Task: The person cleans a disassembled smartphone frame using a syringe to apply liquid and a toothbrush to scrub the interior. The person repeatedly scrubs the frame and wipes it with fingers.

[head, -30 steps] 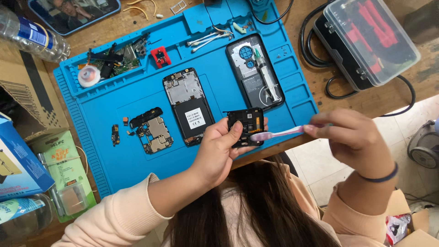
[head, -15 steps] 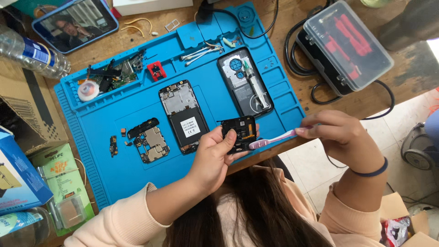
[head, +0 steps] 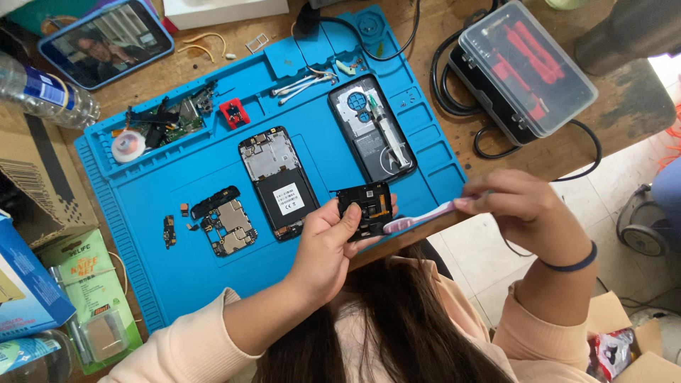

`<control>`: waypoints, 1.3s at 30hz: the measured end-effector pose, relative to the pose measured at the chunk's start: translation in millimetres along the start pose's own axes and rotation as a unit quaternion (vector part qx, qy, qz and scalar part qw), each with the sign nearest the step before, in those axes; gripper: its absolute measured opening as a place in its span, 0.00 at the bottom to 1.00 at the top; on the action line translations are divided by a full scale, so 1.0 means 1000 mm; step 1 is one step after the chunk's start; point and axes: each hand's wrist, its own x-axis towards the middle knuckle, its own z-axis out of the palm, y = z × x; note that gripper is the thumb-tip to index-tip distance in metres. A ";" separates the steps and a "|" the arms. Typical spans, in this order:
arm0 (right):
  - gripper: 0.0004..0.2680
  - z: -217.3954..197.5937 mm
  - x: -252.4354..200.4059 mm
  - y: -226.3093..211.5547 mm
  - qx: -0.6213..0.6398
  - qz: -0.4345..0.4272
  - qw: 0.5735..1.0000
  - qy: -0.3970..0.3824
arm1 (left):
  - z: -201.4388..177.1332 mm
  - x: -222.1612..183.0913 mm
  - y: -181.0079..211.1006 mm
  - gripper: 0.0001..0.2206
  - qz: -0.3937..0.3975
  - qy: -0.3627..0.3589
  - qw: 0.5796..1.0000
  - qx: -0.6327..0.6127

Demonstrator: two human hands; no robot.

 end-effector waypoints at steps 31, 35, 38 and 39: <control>0.11 0.024 0.013 -0.017 -0.068 -0.045 0.996 0.020 | -0.006 0.003 -0.005 0.09 0.016 0.006 1.000 0.010; 0.15 0.004 -0.001 -0.008 -0.057 -0.016 0.998 -0.013 | 0.000 0.000 0.003 0.16 -0.010 0.012 1.000 0.005; 0.12 0.011 0.001 -0.014 -0.072 -0.012 0.997 0.008 | 0.000 -0.001 -0.001 0.17 -0.004 0.002 1.000 0.014; 0.09 0.018 0.010 -0.018 -0.074 -0.033 0.996 0.023 | 0.001 0.000 0.004 0.17 0.004 -0.003 1.000 0.012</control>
